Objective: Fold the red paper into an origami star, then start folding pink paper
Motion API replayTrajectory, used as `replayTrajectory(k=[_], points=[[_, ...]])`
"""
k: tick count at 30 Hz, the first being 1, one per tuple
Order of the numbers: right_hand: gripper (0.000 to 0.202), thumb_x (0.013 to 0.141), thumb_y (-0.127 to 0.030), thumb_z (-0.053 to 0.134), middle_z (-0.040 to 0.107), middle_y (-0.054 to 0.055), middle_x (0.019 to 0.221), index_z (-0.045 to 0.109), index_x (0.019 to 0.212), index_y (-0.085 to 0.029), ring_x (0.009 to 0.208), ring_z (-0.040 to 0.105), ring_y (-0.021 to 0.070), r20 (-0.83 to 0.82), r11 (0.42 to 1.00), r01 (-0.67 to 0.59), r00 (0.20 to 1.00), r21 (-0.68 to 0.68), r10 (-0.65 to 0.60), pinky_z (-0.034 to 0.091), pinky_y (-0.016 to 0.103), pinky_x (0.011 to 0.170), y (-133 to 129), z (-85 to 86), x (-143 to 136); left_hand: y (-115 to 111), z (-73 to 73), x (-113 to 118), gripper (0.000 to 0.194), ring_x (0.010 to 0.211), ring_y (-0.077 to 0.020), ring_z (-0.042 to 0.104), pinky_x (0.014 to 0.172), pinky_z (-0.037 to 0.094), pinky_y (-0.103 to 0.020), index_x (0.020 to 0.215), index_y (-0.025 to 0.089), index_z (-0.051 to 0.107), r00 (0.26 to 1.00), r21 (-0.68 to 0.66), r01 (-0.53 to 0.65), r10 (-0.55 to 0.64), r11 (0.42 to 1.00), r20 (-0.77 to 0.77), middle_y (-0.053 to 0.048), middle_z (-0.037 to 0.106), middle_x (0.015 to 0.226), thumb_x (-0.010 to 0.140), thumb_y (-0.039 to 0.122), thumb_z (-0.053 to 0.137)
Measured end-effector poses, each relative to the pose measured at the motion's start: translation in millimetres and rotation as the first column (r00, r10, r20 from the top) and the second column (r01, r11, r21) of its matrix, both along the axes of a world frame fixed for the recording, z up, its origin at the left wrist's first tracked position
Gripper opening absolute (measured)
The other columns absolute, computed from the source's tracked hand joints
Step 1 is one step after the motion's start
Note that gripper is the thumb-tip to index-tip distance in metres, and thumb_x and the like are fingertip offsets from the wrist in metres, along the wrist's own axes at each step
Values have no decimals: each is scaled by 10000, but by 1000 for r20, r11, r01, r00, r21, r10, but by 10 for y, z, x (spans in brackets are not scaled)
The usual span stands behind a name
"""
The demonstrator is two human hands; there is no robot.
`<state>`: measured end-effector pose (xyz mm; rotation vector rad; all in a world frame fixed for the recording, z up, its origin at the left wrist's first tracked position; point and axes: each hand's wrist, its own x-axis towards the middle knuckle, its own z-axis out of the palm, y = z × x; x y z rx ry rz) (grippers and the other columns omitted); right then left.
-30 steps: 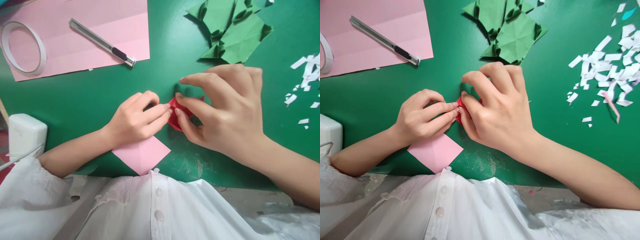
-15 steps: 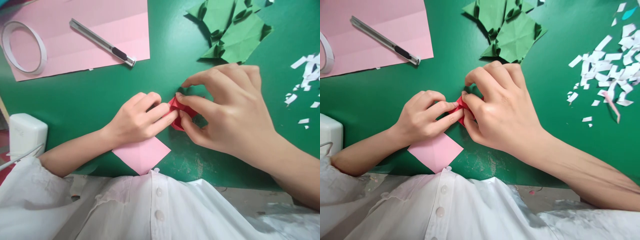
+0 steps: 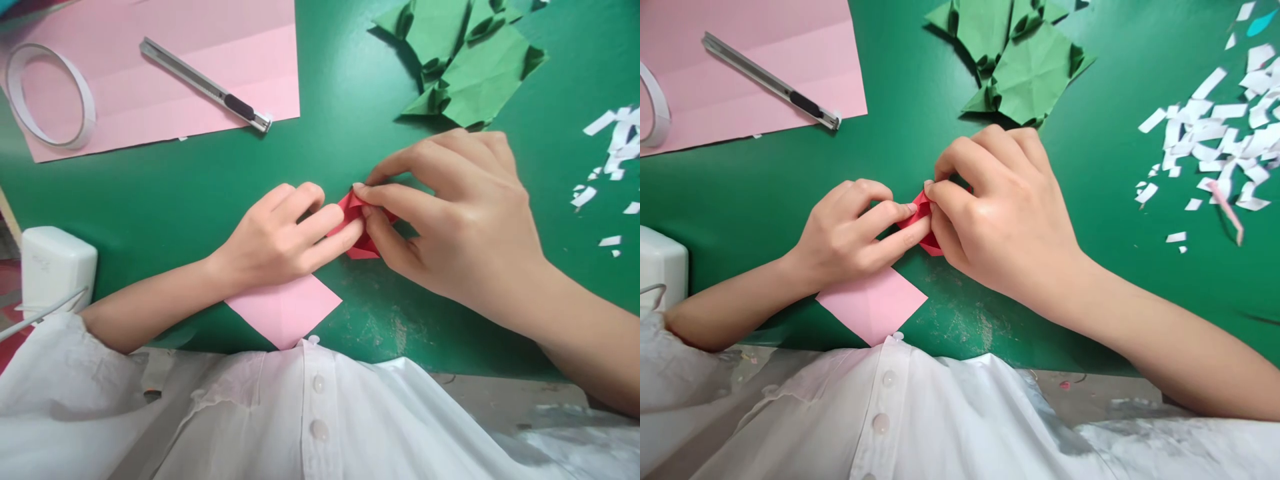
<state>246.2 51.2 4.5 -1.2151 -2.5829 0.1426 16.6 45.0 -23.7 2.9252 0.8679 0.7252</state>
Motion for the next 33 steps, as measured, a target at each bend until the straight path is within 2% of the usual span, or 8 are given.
replayTrajectory(k=[5, 11, 18, 22, 26, 30, 33], points=[[253, 1049, -281, 478, 706, 49, 1050, 681, 941, -174, 959, 615, 185, -25, 1000, -6, 1000, 14, 6, 475, 409, 779, 5, -12, -3, -32, 24, 54, 255, 939, -228, 731, 684, 557, -363, 1225, 216, 624, 999, -71, -15, 13, 997, -29, -35, 675, 915, 1008, 145, 512], [274, 1058, -273, 467, 698, 48, 1037, 685, 928, -171, 931, 600, 169, 14, 999, -39, 999, 33, 39, 485, 405, 795, 10, 21, 8, -70, 34, 38, 172, 919, -232, 710, 658, 548, -372, 1120, 169, 655, 999, -37, -4, 2, 999, -47, -61, 672, 920, 984, 144, 553], [356, 1070, -267, 394, 673, 14, 1007, 665, 850, -196, 927, 589, 150, 121, 999, -37, 992, 11, 35, 503, 394, 818, 17, 89, -19, -46, 37, 34, 215, 906, -243, 704, 672, 570, -383, 1169, 130, 658, 999, -20, 7, -8, 1000, -44, -80, 674, 912, 979, 202, 588], [386, 1067, -269, 391, 661, 27, 967, 645, 790, -182, 917, 599, 159, 146, 999, -48, 988, 1, 47, 509, 392, 801, 32, 109, -41, -65, 26, 35, 233, 931, -250, 713, 716, 576, -397, 1197, 147, 652, 999, -69, -32, 30, 997, -26, -76, 669, 919, 996, 209, 551], [396, 1065, -263, 391, 658, 37, 926, 660, 786, -181, 900, 598, 165, 183, 996, -86, 980, 27, 80, 514, 389, 780, 40, 122, -41, -71, 16, 33, 192, 919, -236, 713, 720, 567, -383, 1127, 157, 674, 998, -29, -43, 42, 999, -36, -75, 677, 935, 998, 213, 543], [431, 1079, -280, 345, 655, 47, 902, 686, 838, -173, 886, 609, 179, 200, 993, -120, 973, 22, 113, 523, 401, 774, 54, 154, -18, -60, 21, 33, 198, 963, -256, 725, 760, 565, -401, 1149, 157, 663, 1000, -117, -30, 31, 993, 6, -74, 676, 943, 1006, 213, 539], [424, 1085, -286, 345, 663, 45, 928, 698, 876, -178, 896, 616, 181, 173, 990, -139, 975, -5, 138, 529, 407, 786, 62, 175, 2, -48, 42, 38, 220, 973, -255, 728, 747, 571, -397, 1163, 159, 665, 999, -51, -40, 38, 998, -21, -91, 709, 1027, 1007, 218, 522]])
